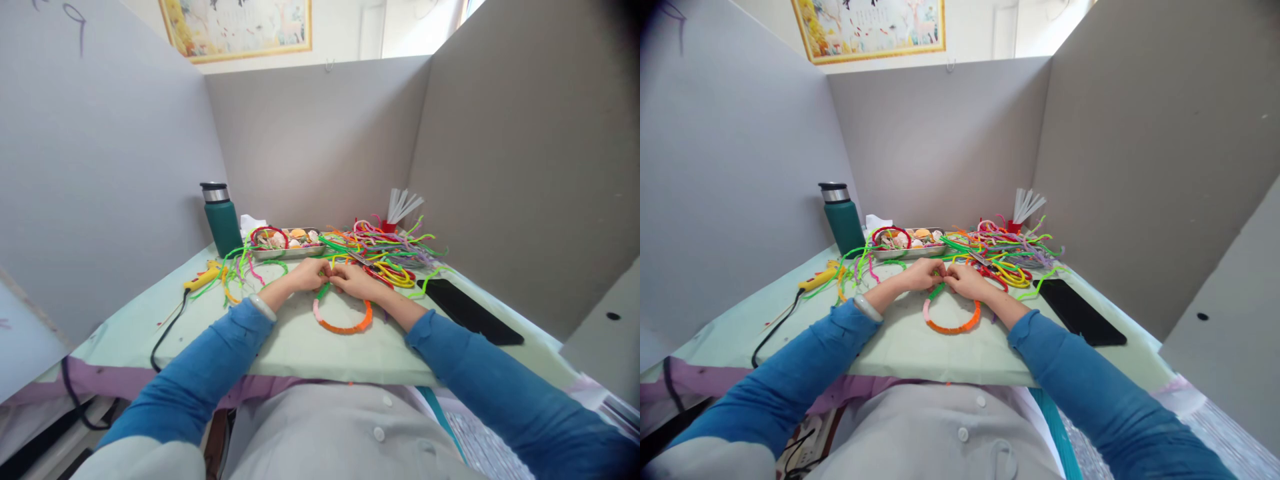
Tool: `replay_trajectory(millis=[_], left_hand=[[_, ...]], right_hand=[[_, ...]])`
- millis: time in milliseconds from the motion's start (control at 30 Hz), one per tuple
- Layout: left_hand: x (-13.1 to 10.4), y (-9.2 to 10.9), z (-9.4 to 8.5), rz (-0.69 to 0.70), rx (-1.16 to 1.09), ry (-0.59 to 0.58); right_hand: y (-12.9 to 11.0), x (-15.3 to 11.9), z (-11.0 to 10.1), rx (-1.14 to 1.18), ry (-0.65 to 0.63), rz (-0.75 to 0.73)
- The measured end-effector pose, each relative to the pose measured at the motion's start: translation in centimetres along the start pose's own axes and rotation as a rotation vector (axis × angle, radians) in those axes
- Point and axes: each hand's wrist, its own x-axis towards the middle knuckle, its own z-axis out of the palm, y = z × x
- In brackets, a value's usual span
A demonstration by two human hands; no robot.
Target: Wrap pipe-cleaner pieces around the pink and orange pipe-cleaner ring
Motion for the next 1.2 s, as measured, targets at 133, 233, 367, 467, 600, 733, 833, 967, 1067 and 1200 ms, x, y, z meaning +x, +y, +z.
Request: replay_trajectory(millis=[133,233,367,467,600,733,833,967,1067,1200], left_hand=[[0.06,-0.20,0.11,-0.017,-0.027,-0.016],[0.08,-0.32,0.16,-0.021,-0.058,-0.032],[0.10,-0.37,0.19,-0.019,-0.070,-0.032],[0.16,-0.41,0.21,-0.022,-0.071,-0.029],[0.19,-0.44,0.18,-0.025,-0.073,-0.031],[0.15,-0.49,0.11,-0.025,-0.099,-0.043],[0.12,-0.50,0.09,-0.014,-0.107,-0.041],[0.06,-0.30,0.01,-0.006,-0.076,-0.020],[0.00,-0.11,-0.04,-0.009,-0.042,0.008],[0.00,-0.11,0.03,0.003,-0.006,0.033]], right_hand=[[0.00,-0.04,0.01,0.010,0.004,-0.001],[0.03,-0.04,0.00,0.016,0.001,0.004],[0.08,-0.02,-0.01,0.026,0.000,0.004],[0.12,-0.01,0.01,0.033,0.002,-0.001],[0.17,0.01,0.04,0.025,0.010,-0.007],[0.08,0.01,-0.03,0.010,0.007,-0.004],[-0.10,-0.02,-0.12,0.006,0.005,0.002],[-0.18,-0.07,-0.14,0.007,0.009,0.004],[-0.06,-0.08,-0.05,0.020,0.014,0.002],[0.09,-0.05,-0.01,0.045,0.012,0.009]])
